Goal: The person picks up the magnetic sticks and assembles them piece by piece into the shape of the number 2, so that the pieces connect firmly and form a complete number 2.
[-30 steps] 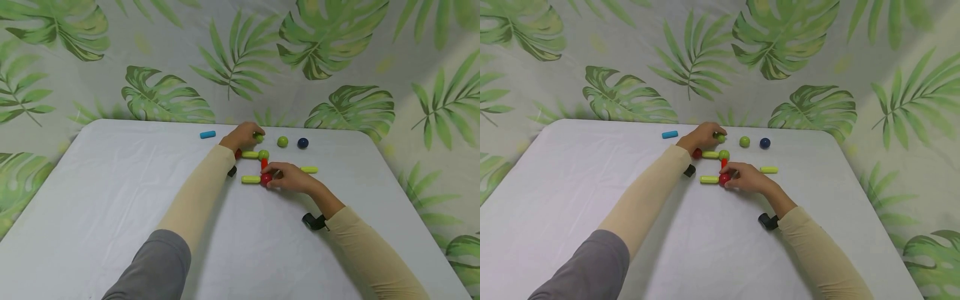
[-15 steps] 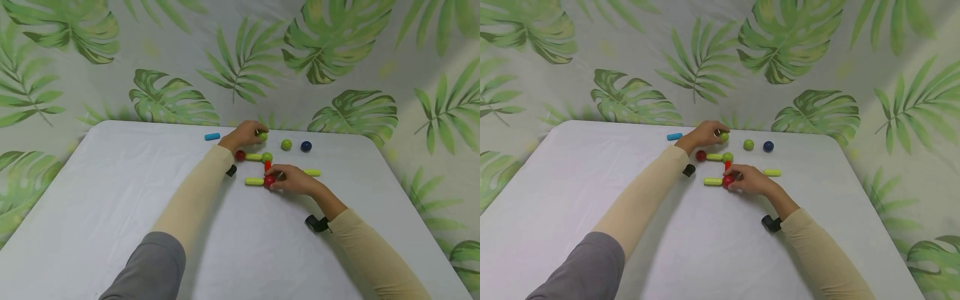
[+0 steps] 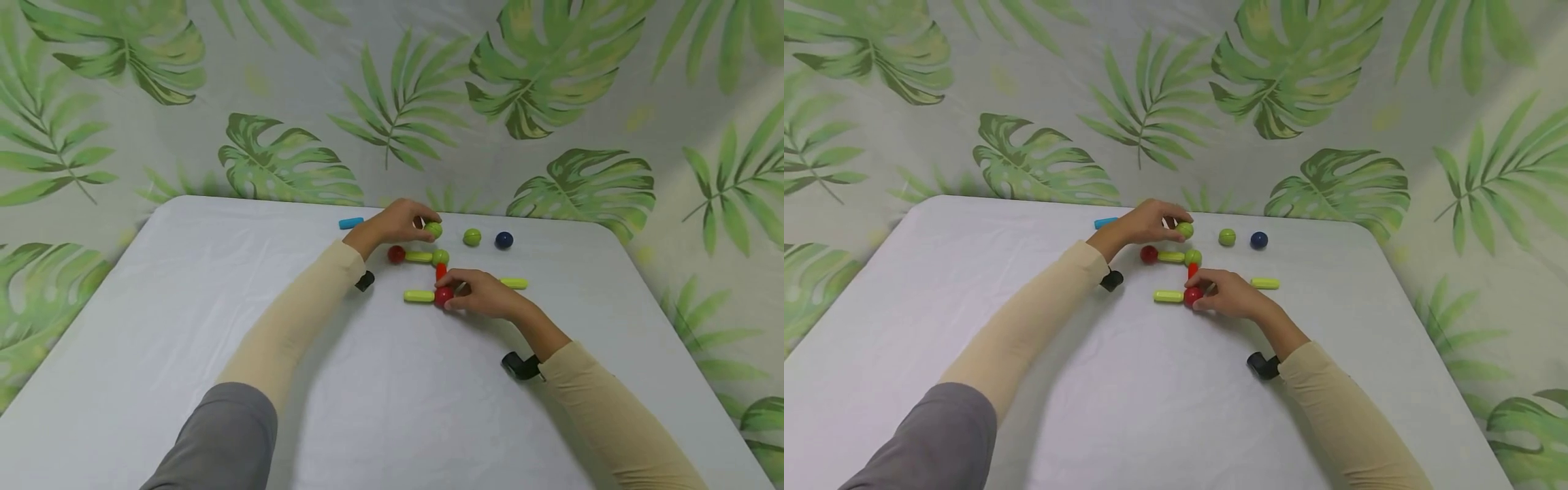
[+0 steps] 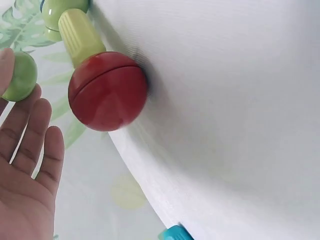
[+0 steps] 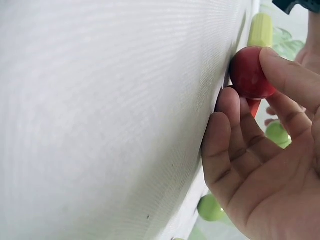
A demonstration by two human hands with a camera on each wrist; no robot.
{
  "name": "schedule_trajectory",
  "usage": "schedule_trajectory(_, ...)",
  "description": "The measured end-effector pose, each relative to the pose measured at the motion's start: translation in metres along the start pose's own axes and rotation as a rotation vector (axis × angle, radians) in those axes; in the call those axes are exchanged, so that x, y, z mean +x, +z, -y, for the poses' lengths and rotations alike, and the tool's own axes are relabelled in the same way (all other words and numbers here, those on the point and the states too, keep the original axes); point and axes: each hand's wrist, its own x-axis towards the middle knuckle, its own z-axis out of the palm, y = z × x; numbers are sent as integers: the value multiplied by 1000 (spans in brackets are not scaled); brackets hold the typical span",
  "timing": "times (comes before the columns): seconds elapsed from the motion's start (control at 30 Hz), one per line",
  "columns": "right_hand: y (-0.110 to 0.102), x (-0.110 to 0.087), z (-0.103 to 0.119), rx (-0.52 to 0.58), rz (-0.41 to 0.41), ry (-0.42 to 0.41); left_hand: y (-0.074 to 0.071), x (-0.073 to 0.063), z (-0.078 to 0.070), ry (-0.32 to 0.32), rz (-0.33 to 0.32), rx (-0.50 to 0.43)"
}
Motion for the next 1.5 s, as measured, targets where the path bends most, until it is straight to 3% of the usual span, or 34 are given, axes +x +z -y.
schedule_trajectory(0.27, 1, 2, 1, -13, -6, -2, -1, -16, 1, 34, 7, 30)
schedule_trajectory(0.43, 0, 2, -1, -18, -6, -17, -3, -39, -2, 76, -12, 51)
schedule_trajectory(0.57, 1, 3, -1, -24, -8, -6, -5, -68, -2, 95, -34, 33)
schedule_trajectory(0.73, 1, 3, 1, -24, 4, 2, 2, -119, 4, 127, -57, 48)
schedule_trajectory(0.9, 0, 2, 3, -25, 5, 7, 9, -172, 5, 116, -99, 36)
schedule_trajectory(1.03, -1, 1, 2, -26, 8, 4, 13, -202, 4, 93, -133, 40)
schedule_trajectory(1.2, -3, 0, 2, -28, 5, 3, 17, -218, 3, 72, -158, 48)
schedule_trajectory(1.5, -2, -1, 3, -30, -5, -6, 22, -221, 3, 58, -154, 19)
